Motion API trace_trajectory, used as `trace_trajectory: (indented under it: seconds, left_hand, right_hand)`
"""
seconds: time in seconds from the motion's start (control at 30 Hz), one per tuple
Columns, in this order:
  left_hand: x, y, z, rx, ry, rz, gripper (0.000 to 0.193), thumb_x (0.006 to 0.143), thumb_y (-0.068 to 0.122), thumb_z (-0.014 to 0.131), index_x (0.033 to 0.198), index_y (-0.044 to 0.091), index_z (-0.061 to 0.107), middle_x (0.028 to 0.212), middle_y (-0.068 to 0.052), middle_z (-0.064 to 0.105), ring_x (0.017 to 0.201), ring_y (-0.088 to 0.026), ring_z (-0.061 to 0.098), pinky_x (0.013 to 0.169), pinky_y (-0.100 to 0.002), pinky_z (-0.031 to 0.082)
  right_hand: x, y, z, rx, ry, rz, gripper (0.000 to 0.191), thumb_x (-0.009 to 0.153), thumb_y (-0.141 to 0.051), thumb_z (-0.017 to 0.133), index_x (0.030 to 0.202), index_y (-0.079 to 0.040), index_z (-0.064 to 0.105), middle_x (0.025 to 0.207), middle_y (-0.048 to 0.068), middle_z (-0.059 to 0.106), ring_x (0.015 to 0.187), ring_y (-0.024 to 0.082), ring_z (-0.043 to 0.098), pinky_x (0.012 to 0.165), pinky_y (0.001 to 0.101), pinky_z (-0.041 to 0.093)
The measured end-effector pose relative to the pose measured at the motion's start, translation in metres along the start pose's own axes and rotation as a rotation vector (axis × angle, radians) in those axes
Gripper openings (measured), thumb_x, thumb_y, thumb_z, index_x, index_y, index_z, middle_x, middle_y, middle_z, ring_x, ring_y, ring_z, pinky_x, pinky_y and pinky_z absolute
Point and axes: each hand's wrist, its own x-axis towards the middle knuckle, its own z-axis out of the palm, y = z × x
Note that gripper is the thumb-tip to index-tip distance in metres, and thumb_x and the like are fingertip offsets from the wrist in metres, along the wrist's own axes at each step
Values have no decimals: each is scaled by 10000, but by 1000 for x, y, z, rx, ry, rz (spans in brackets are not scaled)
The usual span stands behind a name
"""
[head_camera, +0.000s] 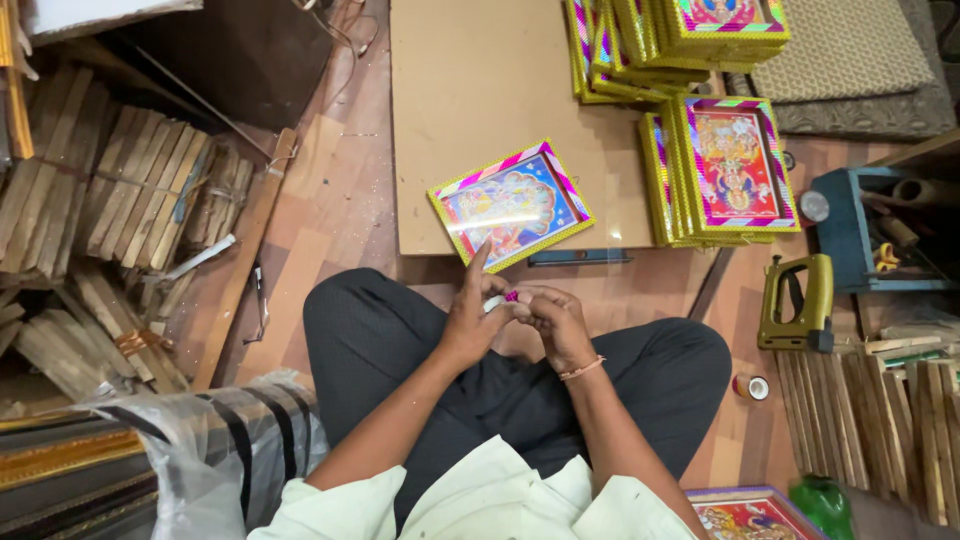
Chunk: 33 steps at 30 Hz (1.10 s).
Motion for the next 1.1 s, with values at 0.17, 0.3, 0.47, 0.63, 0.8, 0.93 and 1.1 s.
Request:
trace_trajectory:
  seconds: [0.17,0.3,0.47,0.63,0.8,0.93,1.1]
  left_hand:
    - [-2,14,1,140,0,-34,1035,861,135,828,1644,120,151,1000,-120,681,883,-219,690,805,-356,563]
    - [-4,19,0,161,-13,-11,1054,836,128,832,1635,123,144,1015,-130,665,855,-234,673,774,-363,555]
    - [-2,19,-2,162,-9,23,1015,875,114,791,1655,116,141,1033,-125,661,896,-232,676,806,-360,560]
    - [-3,13,0,153,6,-47,987,832,166,855,1595,70,237,996,-126,665,887,-229,674,815,-367,552]
    - [0,-3,3,-43,39,-70,638,856,112,805,1397,39,475,1066,-104,688,988,-185,692,879,-331,584]
    - [2,-4,2,-38,85,-244,355,780,136,861,1027,12,637,955,-82,730,878,-157,683,777,-309,565]
    - [7,10,-4,60,137,-132,233,790,163,851,727,3,694,919,-86,748,842,-155,717,734,-303,553]
  right_hand:
    - [1,9,-2,2,10,-40,213,921,-35,701,1099,75,740,921,80,743,718,82,619,641,213,471]
    - [4,12,-2,20,31,-36,153,911,-5,696,1031,88,721,904,102,742,733,111,658,668,228,517]
    - [5,13,-2,-51,14,-75,103,922,-12,669,981,64,707,907,96,729,775,122,682,713,242,549]
    - [3,13,1,-27,-41,-118,102,979,-58,668,1025,30,687,947,69,708,824,113,649,738,249,521]
    - [2,7,8,-59,-3,-115,137,966,-112,635,1024,3,678,940,56,718,846,123,680,799,283,564]
    - [3,7,8,-157,16,-199,114,977,-95,661,998,16,679,936,50,704,851,115,660,801,281,546]
    - [17,11,-2,-220,76,-255,72,960,-55,683,964,14,701,895,36,683,836,114,623,794,272,517]
